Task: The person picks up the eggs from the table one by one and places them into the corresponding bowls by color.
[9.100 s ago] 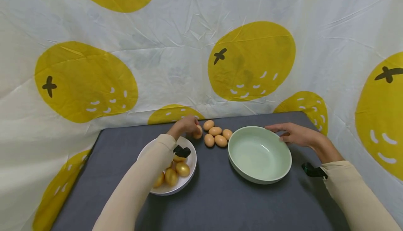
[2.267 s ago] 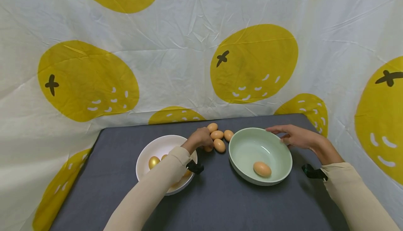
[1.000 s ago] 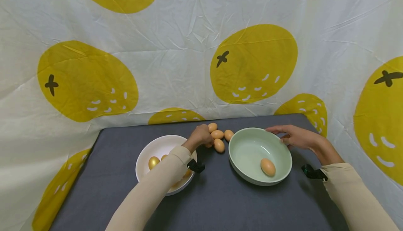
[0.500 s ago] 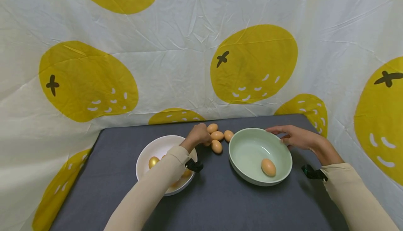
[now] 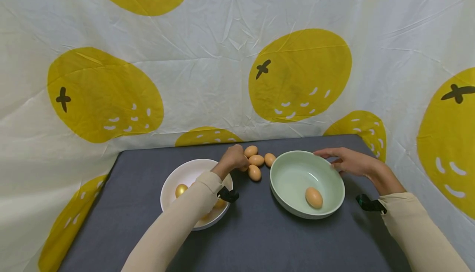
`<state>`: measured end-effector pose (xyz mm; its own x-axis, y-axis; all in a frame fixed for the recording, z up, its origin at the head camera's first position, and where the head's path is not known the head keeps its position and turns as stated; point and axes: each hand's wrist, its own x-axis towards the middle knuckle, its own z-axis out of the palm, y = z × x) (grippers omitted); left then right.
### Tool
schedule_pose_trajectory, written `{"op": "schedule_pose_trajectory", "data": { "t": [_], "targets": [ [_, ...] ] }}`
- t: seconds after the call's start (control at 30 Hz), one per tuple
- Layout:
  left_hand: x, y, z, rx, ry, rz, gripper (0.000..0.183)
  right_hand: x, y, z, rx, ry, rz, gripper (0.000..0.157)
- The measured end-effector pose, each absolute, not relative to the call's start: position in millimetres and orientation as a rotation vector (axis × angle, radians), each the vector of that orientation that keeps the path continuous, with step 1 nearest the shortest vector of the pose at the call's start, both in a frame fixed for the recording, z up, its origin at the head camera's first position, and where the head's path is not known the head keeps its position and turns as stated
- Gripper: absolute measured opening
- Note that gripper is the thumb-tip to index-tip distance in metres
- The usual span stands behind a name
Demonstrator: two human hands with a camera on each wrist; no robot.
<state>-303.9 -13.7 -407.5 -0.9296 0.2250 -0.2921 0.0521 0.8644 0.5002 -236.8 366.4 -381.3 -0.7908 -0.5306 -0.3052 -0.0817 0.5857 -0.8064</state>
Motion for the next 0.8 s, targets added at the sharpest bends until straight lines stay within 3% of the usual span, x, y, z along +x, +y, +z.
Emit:
{"op": "schedule_pose_trajectory", "data": {
  "t": [0.8],
  "targets": [
    [-300.0,-7.0,-412.8,0.212,2.698,0.698,0.041,-238.7,367.1,-383.5,-0.484,2.303,-1.121,0.059]
  ]
}}
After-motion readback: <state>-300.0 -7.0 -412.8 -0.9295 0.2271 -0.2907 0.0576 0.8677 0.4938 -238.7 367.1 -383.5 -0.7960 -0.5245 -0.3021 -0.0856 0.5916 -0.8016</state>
